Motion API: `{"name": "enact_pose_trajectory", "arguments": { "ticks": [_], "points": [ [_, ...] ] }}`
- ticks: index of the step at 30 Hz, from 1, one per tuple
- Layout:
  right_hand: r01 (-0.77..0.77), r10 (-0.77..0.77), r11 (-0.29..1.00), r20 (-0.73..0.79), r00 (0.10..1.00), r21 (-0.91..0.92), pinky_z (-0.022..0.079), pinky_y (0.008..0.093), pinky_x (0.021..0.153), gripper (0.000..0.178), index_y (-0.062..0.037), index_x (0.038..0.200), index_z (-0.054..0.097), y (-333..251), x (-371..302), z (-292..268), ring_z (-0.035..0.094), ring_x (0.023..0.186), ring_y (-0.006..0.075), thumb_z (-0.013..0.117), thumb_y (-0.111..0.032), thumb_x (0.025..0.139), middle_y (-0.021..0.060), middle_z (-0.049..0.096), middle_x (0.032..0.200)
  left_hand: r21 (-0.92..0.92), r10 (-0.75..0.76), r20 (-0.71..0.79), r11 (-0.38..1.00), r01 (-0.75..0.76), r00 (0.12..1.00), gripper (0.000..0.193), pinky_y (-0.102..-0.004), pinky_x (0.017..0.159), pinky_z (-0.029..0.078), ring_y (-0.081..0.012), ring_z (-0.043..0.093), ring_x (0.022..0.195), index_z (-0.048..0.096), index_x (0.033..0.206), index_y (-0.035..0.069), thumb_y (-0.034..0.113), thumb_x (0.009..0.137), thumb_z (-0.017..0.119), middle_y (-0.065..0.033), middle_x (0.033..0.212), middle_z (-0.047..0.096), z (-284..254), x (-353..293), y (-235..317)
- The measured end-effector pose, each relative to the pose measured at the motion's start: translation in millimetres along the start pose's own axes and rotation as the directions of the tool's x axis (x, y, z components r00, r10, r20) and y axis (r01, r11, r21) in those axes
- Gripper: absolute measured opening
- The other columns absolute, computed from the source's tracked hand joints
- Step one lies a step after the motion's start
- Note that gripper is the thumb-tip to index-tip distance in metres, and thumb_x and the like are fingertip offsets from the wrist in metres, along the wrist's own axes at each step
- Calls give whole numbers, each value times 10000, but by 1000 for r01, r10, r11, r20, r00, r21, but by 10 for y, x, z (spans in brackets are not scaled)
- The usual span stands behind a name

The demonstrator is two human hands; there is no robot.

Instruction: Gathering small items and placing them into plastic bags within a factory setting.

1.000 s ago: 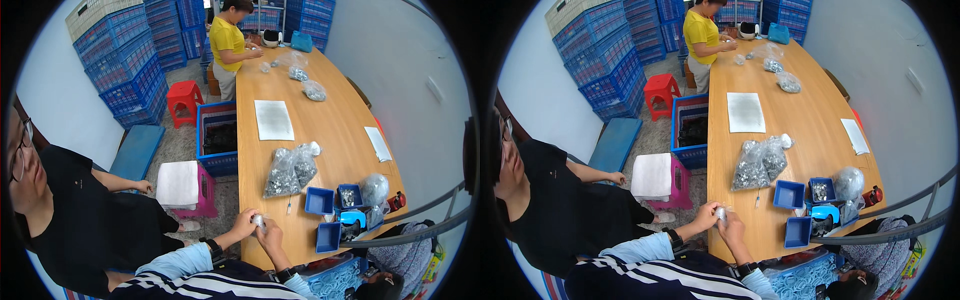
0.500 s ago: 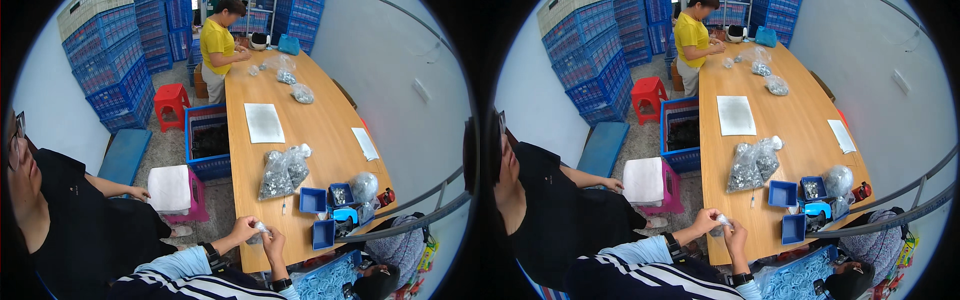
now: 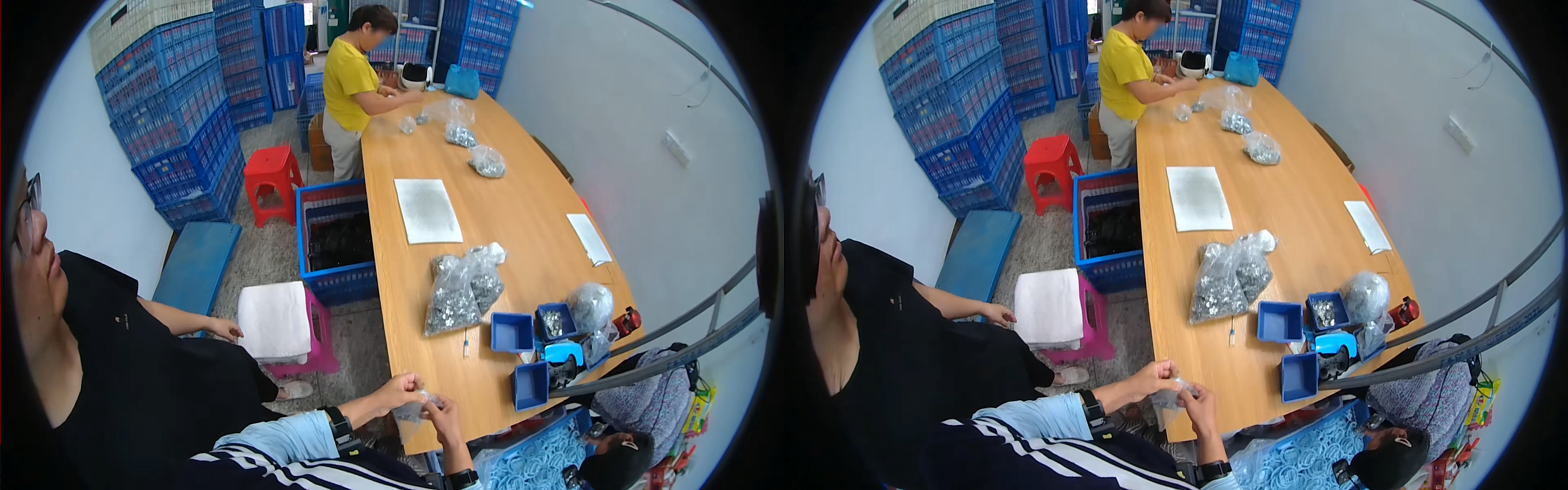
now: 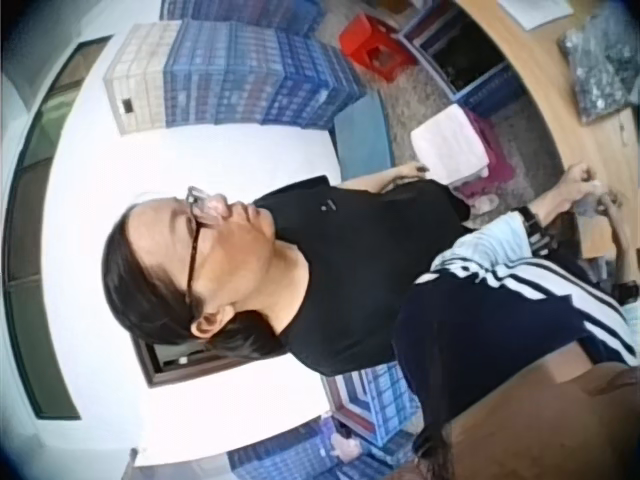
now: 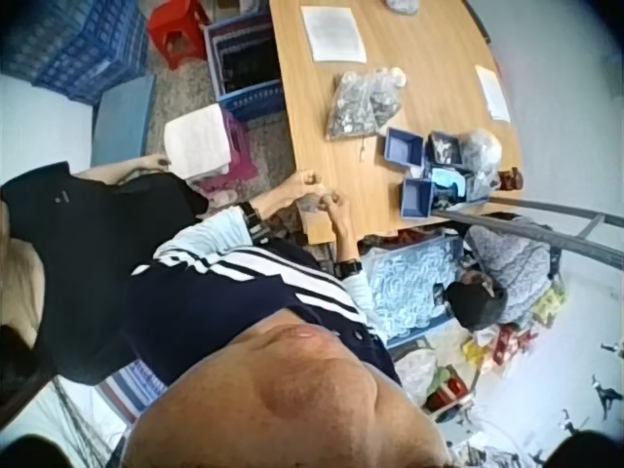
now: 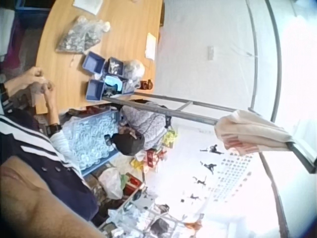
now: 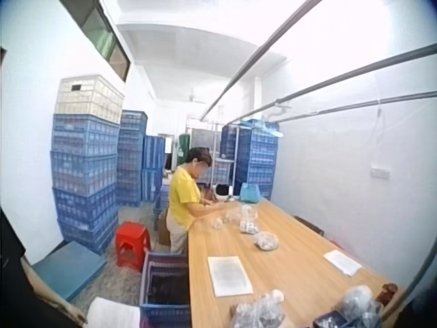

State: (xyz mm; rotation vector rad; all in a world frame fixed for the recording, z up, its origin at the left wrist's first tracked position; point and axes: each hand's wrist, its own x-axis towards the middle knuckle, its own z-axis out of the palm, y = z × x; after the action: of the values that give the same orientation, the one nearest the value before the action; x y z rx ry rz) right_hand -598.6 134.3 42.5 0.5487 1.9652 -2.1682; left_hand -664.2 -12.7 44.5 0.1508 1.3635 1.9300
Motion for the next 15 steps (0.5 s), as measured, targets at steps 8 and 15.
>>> {"name": "enact_pose_trajectory", "arguments": {
  "ticks": [8,15],
  "points": [
    [300,-665,574,-221,713,-761,432,357,590,171,3,814,511,109,6,123,531,700,282,613,-40,683,147,488,786,5,-50,-186,999,52,981,338,-246,695,442,-124,562,838,436,1057,30,41,763,603,-74,901,595,-2,193,-357],
    [279,-484,509,-3,875,-815,435,370,560,175,8,838,564,-70,38,-155,551,653,325,604,-104,708,150,544,723,404,75,-65,914,-43,995,333,-253,580,401,-108,518,683,400,1013,40,46,734,580,-48,746,552,177,562,-167]
  ]
}}
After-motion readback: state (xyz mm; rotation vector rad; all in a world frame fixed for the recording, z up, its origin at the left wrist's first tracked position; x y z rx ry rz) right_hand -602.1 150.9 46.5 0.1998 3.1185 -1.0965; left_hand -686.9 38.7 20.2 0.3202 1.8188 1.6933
